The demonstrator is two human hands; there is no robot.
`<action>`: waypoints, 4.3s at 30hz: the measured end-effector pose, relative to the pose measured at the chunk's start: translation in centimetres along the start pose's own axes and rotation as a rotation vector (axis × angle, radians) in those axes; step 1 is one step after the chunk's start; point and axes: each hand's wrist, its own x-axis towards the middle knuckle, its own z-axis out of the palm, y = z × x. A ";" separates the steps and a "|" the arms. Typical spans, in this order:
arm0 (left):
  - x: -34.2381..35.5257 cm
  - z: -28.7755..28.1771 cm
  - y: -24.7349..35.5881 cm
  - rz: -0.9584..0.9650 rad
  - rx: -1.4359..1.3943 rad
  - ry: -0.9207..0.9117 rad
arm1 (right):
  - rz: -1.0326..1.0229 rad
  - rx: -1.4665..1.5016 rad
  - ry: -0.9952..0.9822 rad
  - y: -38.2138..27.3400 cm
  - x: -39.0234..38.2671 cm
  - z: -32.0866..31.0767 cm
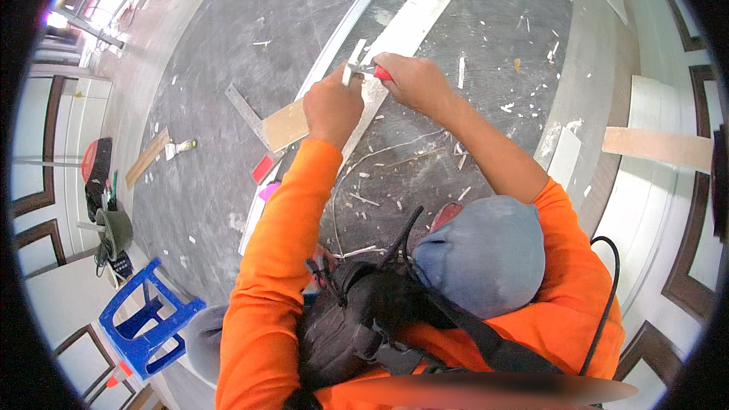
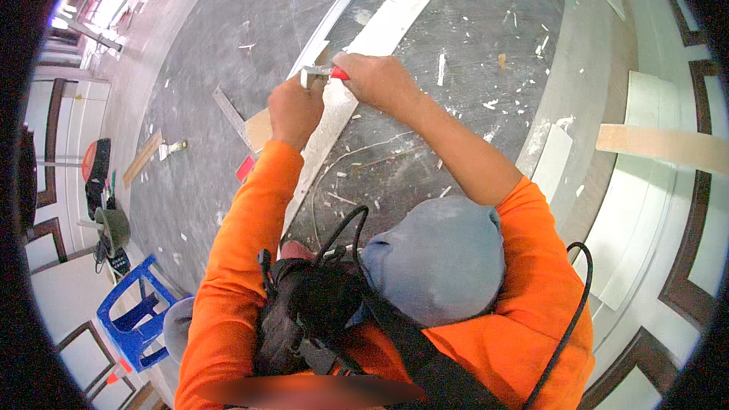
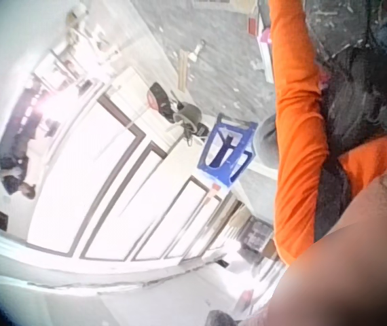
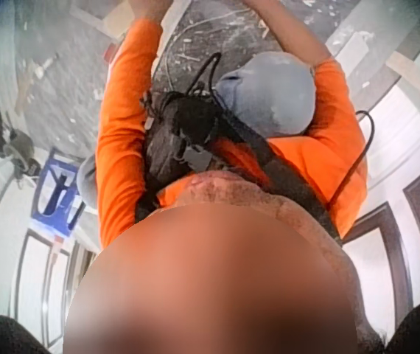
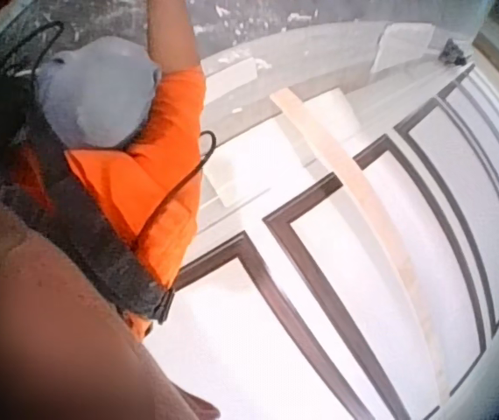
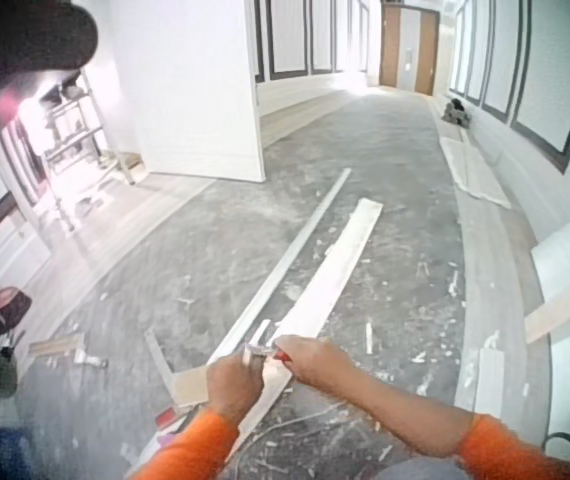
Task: The person measures a white strip of material with a measuring tape, marks it with a pencil, and cuts it using a utility knife and a ruler.
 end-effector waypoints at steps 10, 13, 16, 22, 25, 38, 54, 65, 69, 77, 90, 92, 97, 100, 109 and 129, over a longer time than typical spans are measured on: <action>0.4 -0.7 0.2 0.062 0.034 0.023 | 0.326 0.001 0.105 5.1 -1.6 -0.7; 0.5 -0.5 -0.8 0.069 0.097 0.048 | 0.059 0.036 0.090 1.0 -1.3 0.8; 0.5 -0.4 -0.6 0.088 0.093 0.065 | 0.089 0.019 0.031 -0.9 -0.3 0.7; 0.1 -0.6 -1.2 0.063 0.102 -0.029 | 0.074 0.013 0.021 0.7 0.8 1.6; -0.2 -0.5 0.1 0.112 -0.053 -0.004 | 0.262 -0.036 0.009 5.9 0.8 2.5; 1.9 0.6 -4.9 0.026 0.096 -0.122 | 0.750 1.027 -0.095 0.6 5.6 3.5; -3.3 -35.8 6.9 -0.239 -0.234 -0.154 | -0.080 0.216 -0.253 -28.0 15.4 -21.0; 0.7 -67.1 19.3 -0.077 -0.141 0.180 | -0.240 0.111 -0.073 -46.3 28.5 -42.4; -0.3 -71.3 22.0 -0.035 -0.279 0.245 | -0.282 -0.002 -0.135 -48.7 31.1 -46.5; -2.6 -77.3 21.2 -0.015 -0.397 0.244 | -0.381 -0.042 -0.137 -53.1 33.5 -48.3; 5.4 -79.8 18.9 -0.127 -1.416 0.718 | 0.513 1.084 -0.549 -49.3 35.1 -48.2; 8.7 -78.5 19.2 -0.141 -1.366 0.737 | 0.610 1.271 -0.383 -48.4 36.0 -47.6; 11.9 -77.3 16.1 -0.270 -0.836 0.506 | 0.572 1.141 -0.313 -39.4 39.9 -47.8; 14.9 -76.5 18.3 -0.293 -0.582 0.568 | 0.464 1.042 -0.397 -37.8 43.7 -51.5; 25.6 -78.1 15.0 -0.377 -1.148 0.582 | 0.366 1.198 -0.526 -32.9 56.3 -51.1; 40.3 -113.8 8.3 0.956 0.376 1.474 | 0.458 0.854 -0.341 -29.0 93.2 -31.1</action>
